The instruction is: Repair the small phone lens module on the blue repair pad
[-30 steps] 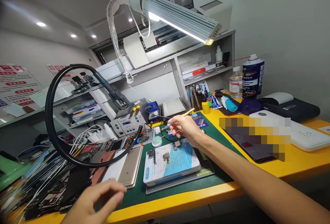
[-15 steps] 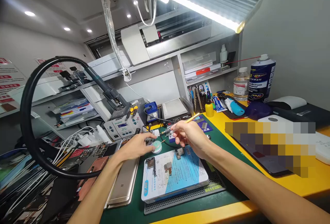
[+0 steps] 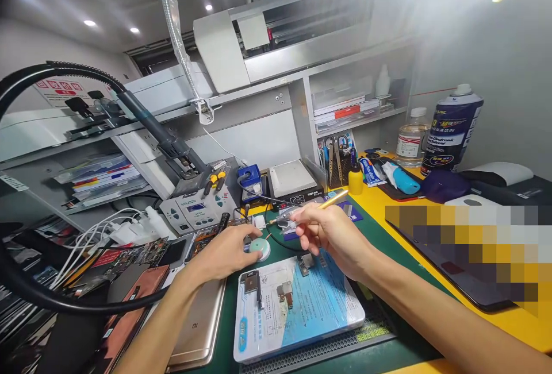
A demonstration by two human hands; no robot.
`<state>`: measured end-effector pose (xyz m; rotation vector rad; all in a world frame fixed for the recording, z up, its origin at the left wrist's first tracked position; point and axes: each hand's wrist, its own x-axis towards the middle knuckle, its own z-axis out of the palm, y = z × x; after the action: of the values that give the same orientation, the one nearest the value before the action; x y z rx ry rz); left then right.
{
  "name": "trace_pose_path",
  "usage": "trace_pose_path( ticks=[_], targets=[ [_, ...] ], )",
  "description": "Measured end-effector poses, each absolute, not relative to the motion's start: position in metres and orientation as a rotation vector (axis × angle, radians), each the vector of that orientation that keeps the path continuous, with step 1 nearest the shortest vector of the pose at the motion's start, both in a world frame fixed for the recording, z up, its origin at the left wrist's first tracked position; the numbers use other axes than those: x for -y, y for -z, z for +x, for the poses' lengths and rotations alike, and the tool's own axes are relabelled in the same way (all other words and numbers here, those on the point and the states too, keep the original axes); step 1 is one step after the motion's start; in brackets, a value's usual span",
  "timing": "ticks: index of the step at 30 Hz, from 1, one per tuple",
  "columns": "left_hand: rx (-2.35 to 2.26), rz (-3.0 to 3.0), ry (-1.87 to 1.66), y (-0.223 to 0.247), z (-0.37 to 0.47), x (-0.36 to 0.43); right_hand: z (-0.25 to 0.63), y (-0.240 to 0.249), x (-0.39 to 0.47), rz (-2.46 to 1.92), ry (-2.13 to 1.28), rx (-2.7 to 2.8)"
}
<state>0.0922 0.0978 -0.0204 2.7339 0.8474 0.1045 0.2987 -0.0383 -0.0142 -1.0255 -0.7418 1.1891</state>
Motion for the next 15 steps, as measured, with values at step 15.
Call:
trace_pose_path(
  ticks=[15],
  targets=[
    [-0.991, 2.456, -0.212, 0.0, 0.055, -0.106, 0.298, 0.012, 0.039, -1.015, -1.227, 0.647]
  ],
)
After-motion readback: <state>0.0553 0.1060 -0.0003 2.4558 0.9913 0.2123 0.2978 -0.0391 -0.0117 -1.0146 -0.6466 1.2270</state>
